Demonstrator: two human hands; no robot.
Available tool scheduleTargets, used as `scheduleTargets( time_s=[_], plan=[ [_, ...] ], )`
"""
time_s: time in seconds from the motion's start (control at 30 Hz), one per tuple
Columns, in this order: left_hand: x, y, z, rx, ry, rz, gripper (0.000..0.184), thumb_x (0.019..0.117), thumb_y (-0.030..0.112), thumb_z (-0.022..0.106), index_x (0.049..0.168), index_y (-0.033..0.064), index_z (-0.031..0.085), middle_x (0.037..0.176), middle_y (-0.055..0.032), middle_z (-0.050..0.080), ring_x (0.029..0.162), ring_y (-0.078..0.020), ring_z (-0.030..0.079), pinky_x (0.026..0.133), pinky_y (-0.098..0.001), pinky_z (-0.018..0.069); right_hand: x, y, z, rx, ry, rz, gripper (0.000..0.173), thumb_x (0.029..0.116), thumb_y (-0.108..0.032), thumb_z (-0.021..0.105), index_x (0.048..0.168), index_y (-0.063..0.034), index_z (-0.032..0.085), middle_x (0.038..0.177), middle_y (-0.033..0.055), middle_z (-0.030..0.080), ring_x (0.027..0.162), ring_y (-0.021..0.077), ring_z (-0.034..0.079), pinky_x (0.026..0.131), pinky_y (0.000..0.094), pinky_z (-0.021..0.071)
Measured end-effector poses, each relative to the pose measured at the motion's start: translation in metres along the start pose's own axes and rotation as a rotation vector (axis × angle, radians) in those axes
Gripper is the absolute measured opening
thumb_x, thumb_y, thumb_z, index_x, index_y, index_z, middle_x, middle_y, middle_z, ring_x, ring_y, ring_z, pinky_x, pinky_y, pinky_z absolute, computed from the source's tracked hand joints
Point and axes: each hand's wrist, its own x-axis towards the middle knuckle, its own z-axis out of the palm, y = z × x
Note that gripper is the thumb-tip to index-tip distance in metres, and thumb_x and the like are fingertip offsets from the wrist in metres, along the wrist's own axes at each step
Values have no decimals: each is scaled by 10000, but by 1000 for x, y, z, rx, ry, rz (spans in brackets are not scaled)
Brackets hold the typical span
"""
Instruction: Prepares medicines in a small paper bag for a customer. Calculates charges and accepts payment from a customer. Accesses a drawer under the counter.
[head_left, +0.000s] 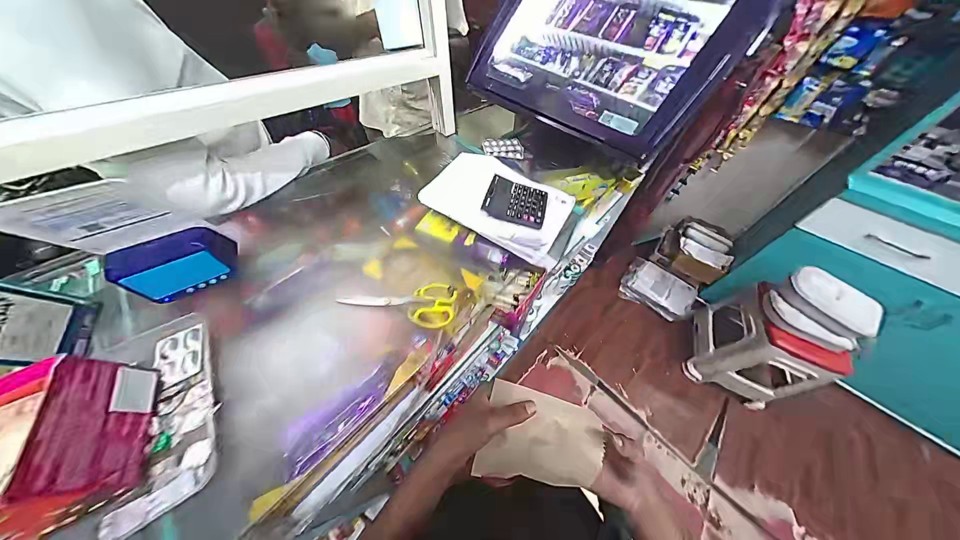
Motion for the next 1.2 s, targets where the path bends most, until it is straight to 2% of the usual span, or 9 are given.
scheduleTargets(
  time_s=[0.13,0.33,0.47,0.57,0.67,0.73,0.87,1.07,1.2],
  plan=[
    [63,58,6,138,17,259,155,939,273,715,999,131,712,857,144,710,821,55,660,797,-198,561,83,-96,-16,-2,-219,141,308,862,-369,744,1132,-226,788,1108,-47,772,1058,68,711,949,289,574],
    [120,95,-36,406,647,570,815,889,654,624,1460,79,540,1353,9,667,651,103,516,502,-133,396,208,-205,25,-968,-503,-62,595,850,-393,808,1377,-212,601,1258,-173,690,1169,-88,601,1023,187,513],
    [168,104,-18,-35,523,555,1100,871,751,553,1594,70,81,1406,26,584,961,27,610,707,-168,513,275,-203,51,-1534,-737,-168,789,826,-495,807,1305,97,602,1293,230,661,1253,261,618,1108,451,460],
    [208,118,-20,-490,394,699,1072,832,621,724,1649,216,160,1420,-124,623,1255,-264,643,1021,-397,550,303,-194,39,-1849,-1020,-255,569,965,-477,633,1235,21,687,1263,231,685,1246,325,631,1093,534,451],
    [243,135,-26,-697,480,780,1064,776,514,801,1618,156,257,1228,-215,708,1115,-350,711,932,-442,597,335,-226,28,-1770,-1270,-169,392,948,-386,683,956,3,733,950,205,733,954,360,719,872,585,543],
    [243,138,-32,-758,599,803,985,788,504,783,1593,156,332,1203,-212,716,1085,-343,722,897,-443,612,370,-266,21,-1373,-1371,-48,396,936,-310,735,1185,-3,710,1157,163,718,1122,295,677,1035,488,508],
    [237,130,-42,-763,744,933,877,813,514,764,1548,181,419,1270,-169,697,1142,-326,702,877,-461,619,488,-333,-6,-1241,-939,-105,342,992,-311,644,1131,-16,745,1082,75,764,989,107,718,900,300,587],
    [255,116,0,-867,718,1122,835,852,499,737,1550,161,427,1399,-195,615,1269,-366,620,987,-508,560,652,-327,-81,-2174,-534,-31,1024,814,-682,720,1621,-198,316,1670,262,196,1543,487,140,1214,693,130],
    [265,95,12,-892,775,1120,812,886,546,684,1551,168,411,1416,-196,602,1300,-372,595,1000,-516,546,643,-325,-81,-2233,-536,103,786,953,-639,579,1599,-241,374,1652,236,268,1520,458,240,1200,674,192]
  ],
)
